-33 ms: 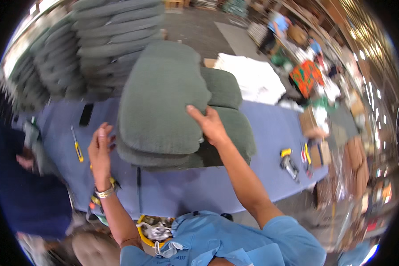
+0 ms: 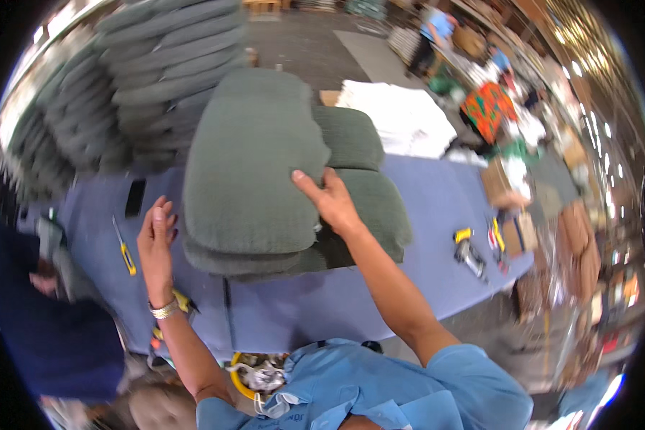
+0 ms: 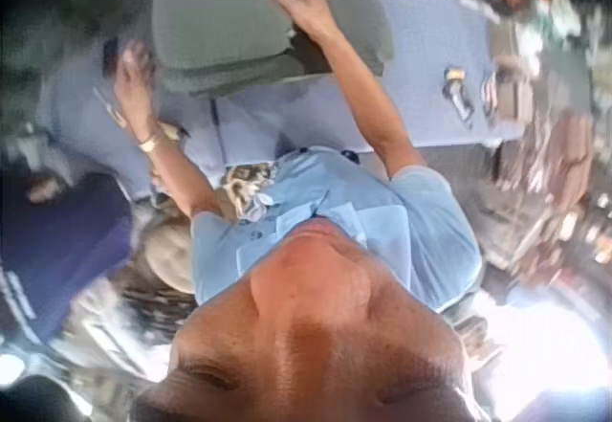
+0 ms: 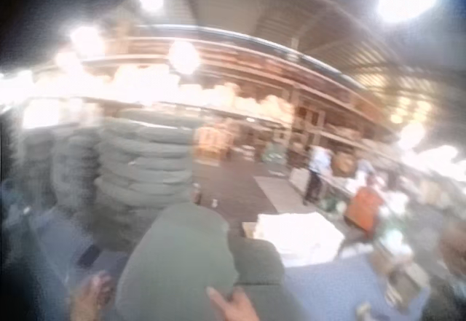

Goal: The person uses a staple gun to attach fabric to a cushion, then trims excess fabric with a utility knife. They fold and stack the finished cushions on a nearby pallet.

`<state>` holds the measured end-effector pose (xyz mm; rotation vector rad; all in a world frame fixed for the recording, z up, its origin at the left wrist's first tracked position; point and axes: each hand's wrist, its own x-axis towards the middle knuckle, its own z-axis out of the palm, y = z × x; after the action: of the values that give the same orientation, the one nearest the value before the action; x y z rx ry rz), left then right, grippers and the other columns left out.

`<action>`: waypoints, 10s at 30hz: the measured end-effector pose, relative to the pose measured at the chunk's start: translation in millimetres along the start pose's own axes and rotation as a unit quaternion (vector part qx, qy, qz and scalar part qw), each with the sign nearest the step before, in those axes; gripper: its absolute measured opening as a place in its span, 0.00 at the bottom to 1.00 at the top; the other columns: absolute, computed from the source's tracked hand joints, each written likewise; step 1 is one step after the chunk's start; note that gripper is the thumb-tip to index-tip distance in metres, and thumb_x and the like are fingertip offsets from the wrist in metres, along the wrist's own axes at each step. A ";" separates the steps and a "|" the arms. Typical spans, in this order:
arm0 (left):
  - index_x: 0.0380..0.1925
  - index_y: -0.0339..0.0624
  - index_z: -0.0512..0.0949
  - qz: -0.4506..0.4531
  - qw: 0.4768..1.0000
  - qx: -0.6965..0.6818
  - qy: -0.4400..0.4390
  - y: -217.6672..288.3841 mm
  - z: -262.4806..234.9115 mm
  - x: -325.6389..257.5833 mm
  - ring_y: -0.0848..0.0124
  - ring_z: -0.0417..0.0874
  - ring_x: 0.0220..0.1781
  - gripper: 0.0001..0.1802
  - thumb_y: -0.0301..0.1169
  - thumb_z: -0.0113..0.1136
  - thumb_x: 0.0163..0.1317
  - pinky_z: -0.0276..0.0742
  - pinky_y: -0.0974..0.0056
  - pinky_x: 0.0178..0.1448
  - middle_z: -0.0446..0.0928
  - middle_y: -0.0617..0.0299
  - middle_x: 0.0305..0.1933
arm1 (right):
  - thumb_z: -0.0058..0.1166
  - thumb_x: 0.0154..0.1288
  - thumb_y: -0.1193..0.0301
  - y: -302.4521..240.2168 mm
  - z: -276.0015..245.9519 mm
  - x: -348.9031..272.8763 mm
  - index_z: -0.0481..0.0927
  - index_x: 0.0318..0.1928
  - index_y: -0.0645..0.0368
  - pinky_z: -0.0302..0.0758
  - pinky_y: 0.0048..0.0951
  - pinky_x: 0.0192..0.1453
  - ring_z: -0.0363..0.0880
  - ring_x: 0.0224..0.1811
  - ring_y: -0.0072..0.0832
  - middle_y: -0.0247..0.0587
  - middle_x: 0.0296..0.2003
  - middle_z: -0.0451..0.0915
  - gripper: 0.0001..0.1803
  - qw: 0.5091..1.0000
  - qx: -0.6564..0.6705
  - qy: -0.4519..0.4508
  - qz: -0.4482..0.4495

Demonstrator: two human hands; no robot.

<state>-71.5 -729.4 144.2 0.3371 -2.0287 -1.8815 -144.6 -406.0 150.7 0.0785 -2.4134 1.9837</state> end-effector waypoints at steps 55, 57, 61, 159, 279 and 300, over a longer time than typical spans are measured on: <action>0.73 0.33 0.63 -0.226 0.605 -0.121 -0.754 2.2 200.4 -508.3 0.52 0.71 0.73 0.40 0.56 0.46 0.76 0.69 0.48 0.72 0.65 0.45 0.76 | 0.59 0.70 0.55 30.1 -38.5 -739.2 0.58 0.77 0.67 0.67 0.40 0.74 0.69 0.72 0.42 0.57 0.70 0.70 0.45 0.846 0.096 0.524 -0.028; 0.73 0.32 0.64 -0.218 0.577 -0.122 -0.777 14.5 192.2 -556.3 0.52 0.72 0.71 0.40 0.55 0.47 0.76 0.70 0.49 0.72 0.67 0.45 0.75 | 0.59 0.64 0.53 21.4 -23.3 -781.4 0.56 0.78 0.70 0.66 0.41 0.75 0.67 0.73 0.47 0.60 0.71 0.67 0.50 0.815 0.081 0.574 -0.017; 0.71 0.33 0.66 -0.210 0.485 -0.102 -0.843 -9.9 199.3 -634.3 0.56 0.75 0.68 0.38 0.55 0.51 0.76 0.71 0.52 0.71 0.70 0.49 0.72 | 0.61 0.60 0.51 4.4 23.3 -869.2 0.54 0.78 0.71 0.58 0.44 0.80 0.59 0.79 0.49 0.61 0.76 0.61 0.55 0.745 0.076 0.663 0.027; 0.68 0.29 0.68 -0.012 0.645 0.237 -0.727 -162.9 140.0 -1822.0 0.55 0.78 0.68 0.35 0.46 0.61 0.74 0.71 0.57 0.71 0.76 0.42 0.68 | 0.62 0.74 0.64 404.0 -453.2 -1922.1 0.56 0.78 0.62 0.65 0.38 0.76 0.70 0.71 0.36 0.46 0.70 0.72 0.41 0.703 0.306 0.591 0.251; 0.80 0.51 0.58 -0.042 0.986 -0.002 -0.158 31.1 134.3 196.2 0.54 0.68 0.77 0.46 0.65 0.48 0.72 0.61 0.44 0.79 0.62 0.49 0.80 | 0.58 0.69 0.43 73.1 -242.8 192.1 0.71 0.71 0.60 0.75 0.47 0.68 0.77 0.65 0.42 0.44 0.67 0.76 0.41 0.981 0.150 0.008 0.123; 0.80 0.46 0.58 0.133 0.943 0.101 -0.288 188.3 73.0 43.4 0.53 0.84 0.59 0.55 0.74 0.48 0.64 0.88 0.57 0.35 0.61 0.43 0.80 | 0.57 0.72 0.47 -7.6 -290.6 3.3 0.76 0.67 0.59 0.77 0.42 0.65 0.80 0.60 0.39 0.43 0.60 0.81 0.34 0.982 0.171 0.067 0.050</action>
<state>-128.9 -663.8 331.4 -0.4801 -2.4856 -1.7359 -153.1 -122.5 214.6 -0.1710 -2.0125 2.3426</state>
